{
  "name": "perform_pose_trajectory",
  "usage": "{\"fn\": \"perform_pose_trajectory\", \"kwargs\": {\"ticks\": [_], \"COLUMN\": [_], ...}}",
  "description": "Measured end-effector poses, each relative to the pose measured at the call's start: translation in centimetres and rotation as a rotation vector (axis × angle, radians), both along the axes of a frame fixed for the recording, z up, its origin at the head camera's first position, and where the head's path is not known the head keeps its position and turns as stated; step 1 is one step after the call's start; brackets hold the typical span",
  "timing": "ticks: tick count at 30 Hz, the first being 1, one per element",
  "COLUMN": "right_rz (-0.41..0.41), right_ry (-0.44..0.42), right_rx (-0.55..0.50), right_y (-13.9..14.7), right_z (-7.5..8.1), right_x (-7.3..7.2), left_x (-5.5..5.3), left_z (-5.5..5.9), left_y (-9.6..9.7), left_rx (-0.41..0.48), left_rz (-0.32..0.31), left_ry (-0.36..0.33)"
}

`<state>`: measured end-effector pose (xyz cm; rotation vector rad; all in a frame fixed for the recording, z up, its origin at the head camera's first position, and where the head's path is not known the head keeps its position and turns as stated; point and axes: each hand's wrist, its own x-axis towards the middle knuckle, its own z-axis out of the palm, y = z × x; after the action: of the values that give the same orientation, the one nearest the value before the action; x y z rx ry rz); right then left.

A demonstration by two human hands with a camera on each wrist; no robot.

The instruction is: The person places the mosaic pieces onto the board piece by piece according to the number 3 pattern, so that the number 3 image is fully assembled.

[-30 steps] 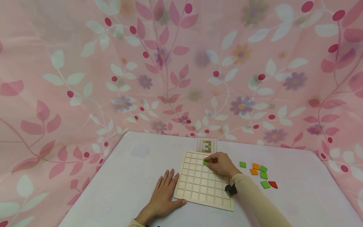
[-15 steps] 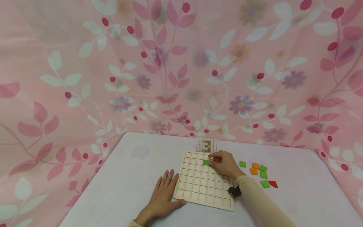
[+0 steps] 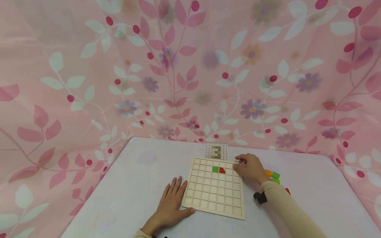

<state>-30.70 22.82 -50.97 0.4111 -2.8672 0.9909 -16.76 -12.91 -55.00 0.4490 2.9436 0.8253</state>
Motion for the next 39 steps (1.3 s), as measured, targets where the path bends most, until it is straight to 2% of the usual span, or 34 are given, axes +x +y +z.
{"fn": "perform_pose_trajectory", "kwargs": {"ticks": [6,11,18,27,39], "right_rz": [0.008,-0.005,-0.001,-0.035,-0.044], "right_ry": [0.025,-0.031,-0.035,-0.128,-0.144], "right_rx": [0.063,0.096,0.111,0.105,0.092], "right_y": [2.8,4.7,6.4,8.4,10.4], "right_z": [0.0,-0.3,-0.4,-0.5,-0.7], "right_x": [0.2,0.6,1.3,2.8,4.4], "left_x": [0.0,-0.1,0.0,0.0,0.1], "left_z": [0.3,0.5,0.7,0.6,0.3], "left_y": [-0.1,-0.1,0.1,0.1,0.0], "left_rx": [-0.019,-0.015,-0.007,-0.014,0.021], "left_rz": [0.009,0.011,0.014,0.008,-0.003], "left_ry": [-0.024,-0.027,-0.031,-0.032,0.002]}}
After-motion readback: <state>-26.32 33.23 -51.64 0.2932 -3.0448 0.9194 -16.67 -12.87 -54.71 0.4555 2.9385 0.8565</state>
